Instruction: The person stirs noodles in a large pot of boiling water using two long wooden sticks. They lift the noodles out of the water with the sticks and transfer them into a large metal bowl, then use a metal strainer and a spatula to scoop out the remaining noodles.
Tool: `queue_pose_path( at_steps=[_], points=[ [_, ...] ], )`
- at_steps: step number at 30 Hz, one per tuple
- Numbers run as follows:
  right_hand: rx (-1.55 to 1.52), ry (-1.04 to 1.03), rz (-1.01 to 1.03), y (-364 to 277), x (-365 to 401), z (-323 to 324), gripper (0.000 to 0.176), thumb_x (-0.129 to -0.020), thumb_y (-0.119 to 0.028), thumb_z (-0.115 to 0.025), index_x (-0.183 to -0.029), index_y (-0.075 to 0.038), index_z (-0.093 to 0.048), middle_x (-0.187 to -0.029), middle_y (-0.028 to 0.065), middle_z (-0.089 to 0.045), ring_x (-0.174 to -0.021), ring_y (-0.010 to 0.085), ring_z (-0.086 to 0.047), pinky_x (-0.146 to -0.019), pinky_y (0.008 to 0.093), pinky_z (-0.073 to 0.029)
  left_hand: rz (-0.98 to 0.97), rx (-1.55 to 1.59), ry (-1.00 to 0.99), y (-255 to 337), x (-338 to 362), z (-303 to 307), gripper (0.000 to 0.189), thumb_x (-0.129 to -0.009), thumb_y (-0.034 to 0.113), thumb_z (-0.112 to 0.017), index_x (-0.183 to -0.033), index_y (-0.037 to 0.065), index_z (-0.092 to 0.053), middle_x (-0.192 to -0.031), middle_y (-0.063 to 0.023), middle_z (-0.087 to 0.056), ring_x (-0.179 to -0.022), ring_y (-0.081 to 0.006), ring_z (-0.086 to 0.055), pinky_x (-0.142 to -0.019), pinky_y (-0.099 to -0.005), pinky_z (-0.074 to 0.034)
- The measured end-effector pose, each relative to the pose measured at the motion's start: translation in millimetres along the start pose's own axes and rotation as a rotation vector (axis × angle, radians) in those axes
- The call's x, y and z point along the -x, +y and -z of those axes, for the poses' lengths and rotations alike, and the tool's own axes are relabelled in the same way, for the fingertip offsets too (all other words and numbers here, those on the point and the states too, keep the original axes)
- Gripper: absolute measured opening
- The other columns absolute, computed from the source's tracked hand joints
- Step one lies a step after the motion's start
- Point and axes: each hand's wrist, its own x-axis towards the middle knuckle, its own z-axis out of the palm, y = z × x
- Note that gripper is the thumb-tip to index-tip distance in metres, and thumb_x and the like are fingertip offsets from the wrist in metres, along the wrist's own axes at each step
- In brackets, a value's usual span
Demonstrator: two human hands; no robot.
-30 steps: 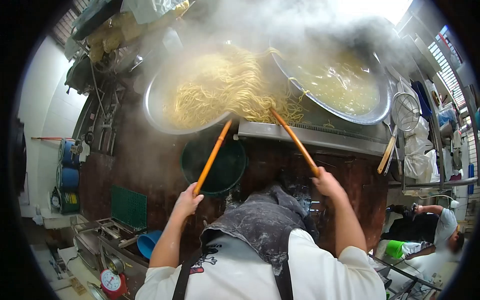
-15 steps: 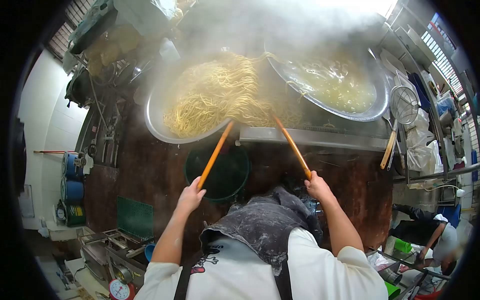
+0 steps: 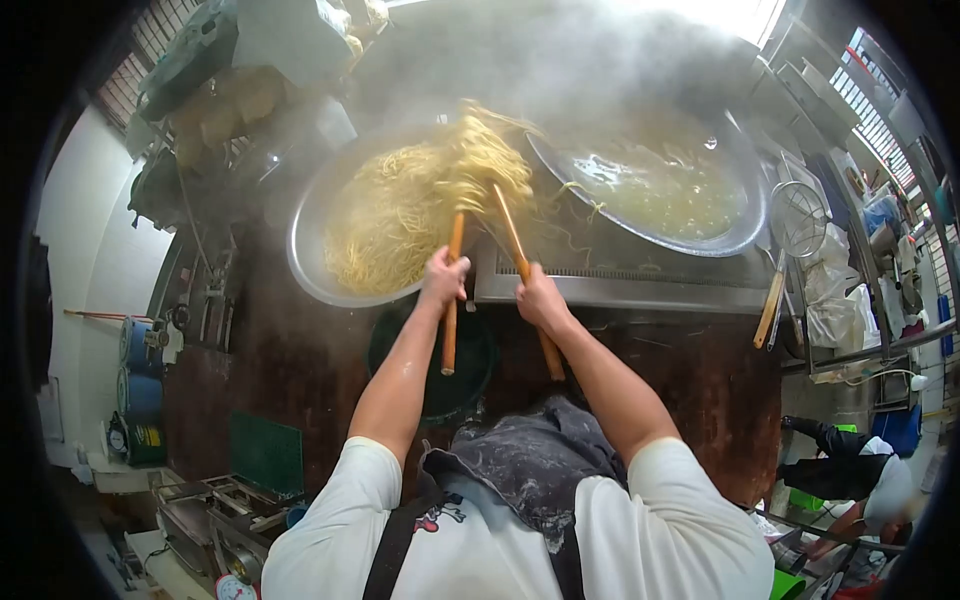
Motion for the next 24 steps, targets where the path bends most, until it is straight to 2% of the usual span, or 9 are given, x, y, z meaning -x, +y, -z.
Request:
queue_pose_path(
  at_steps=[1,2,4,8,10,15,19,22,24],
  points=[
    [0.002,-0.007,-0.002,-19,-6,6,0.025,-0.093,-0.018,-0.055,-0.106,0.002,-0.049,-0.087,0.0314,-0.065,-0.083,0.0496,-0.065,-0.073,0.0547,-0.051,-0.033,0.141,0.108,12,8,2,0.040,-0.092,0.012,-0.067,-0.126,-0.003,-0.051,-0.064,-0.0015,-0.052,-0.038,-0.0112,-0.049,-0.034,-0.0277,-0.044],
    [0.047,-0.032,0.048,-38,-12,11,0.023,-0.094,-0.016,-0.053,-0.106,0.002,-0.049,-0.087,0.0324,-0.065,-0.086,0.0506,-0.064,-0.075,0.0564,-0.051,-0.046,0.188,0.078,18,7,14,0.030,-0.094,0.013,-0.066,-0.115,0.000,-0.050,-0.063,-0.0009,-0.050,-0.037,-0.0101,-0.046,-0.033,-0.0273,-0.044],
    [0.086,-0.056,0.093,-52,-25,24,0.021,-0.094,-0.014,-0.051,-0.106,0.003,-0.049,-0.087,0.0334,-0.066,-0.089,0.0516,-0.064,-0.076,0.0580,-0.051,-0.026,0.314,0.141,18,14,35,0.020,-0.095,0.015,-0.066,-0.102,0.006,-0.050,-0.062,0.0006,-0.048,-0.039,-0.0093,-0.045,-0.036,-0.0270,-0.044],
    [0.418,-0.215,0.182,-14,-19,83,0.017,-0.094,-0.012,-0.050,-0.110,-0.005,-0.053,-0.088,0.0235,-0.068,-0.089,0.0453,-0.066,-0.077,0.0549,-0.051,0.135,0.279,0.236,-10,36,77,0.019,-0.097,0.012,-0.062,-0.103,0.010,-0.044,-0.065,-0.0003,-0.045,-0.042,-0.0112,-0.045,-0.039,-0.0291,-0.046],
    [0.455,-0.320,0.083,2,15,140,0.024,-0.093,-0.017,-0.056,-0.115,-0.007,-0.052,-0.096,0.0245,-0.068,-0.095,0.0452,-0.064,-0.080,0.0550,-0.049,0.177,0.116,0.243,-11,60,93,0.017,-0.095,0.011,-0.062,-0.101,0.008,-0.046,-0.066,-0.0009,-0.046,-0.042,-0.0116,-0.048,-0.040,-0.0311,-0.050],
    [0.356,-0.428,-0.172,33,70,239,0.029,-0.089,-0.016,-0.064,-0.112,-0.007,-0.049,-0.091,0.0276,-0.064,-0.093,0.0495,-0.060,-0.078,0.0550,-0.047,0.241,0.024,0.275,11,86,117,0.013,-0.098,0.013,-0.059,-0.106,0.005,-0.052,-0.066,0.0007,-0.047,-0.042,-0.0090,-0.048,-0.039,-0.0276,-0.050],
    [0.291,-0.410,-0.209,67,35,236,0.030,-0.088,-0.016,-0.063,-0.112,-0.005,-0.048,-0.093,0.0300,-0.064,-0.093,0.0516,-0.059,-0.078,0.0548,-0.047,0.247,-0.004,0.309,31,75,105,0.014,-0.098,0.012,-0.059,-0.108,0.004,-0.052,-0.066,0.0003,-0.048,-0.042,-0.0090,-0.048,-0.039,-0.0277,-0.050],
    [0.289,-0.513,-0.176,94,-23,198,0.028,-0.089,-0.016,-0.059,-0.113,-0.005,-0.049,-0.096,0.0312,-0.065,-0.094,0.0518,-0.060,-0.079,0.0549,-0.047,0.288,-0.015,0.346,37,61,93,0.015,-0.098,0.012,-0.059,-0.108,0.004,-0.052,-0.067,-0.0001,-0.048,-0.041,-0.0094,-0.048,-0.039,-0.0282,-0.049],
    [0.183,-0.480,-0.196,99,-70,155,0.029,-0.090,-0.016,-0.057,-0.114,-0.002,-0.049,-0.097,0.0320,-0.065,-0.095,0.0510,-0.062,-0.080,0.0549,-0.048,0.317,0.000,0.388,42,50,81,0.012,-0.096,0.011,-0.060,-0.102,0.003,-0.053,-0.066,-0.0007,-0.049,-0.041,-0.0098,-0.049,-0.037,-0.0280,-0.049]
  ],
)
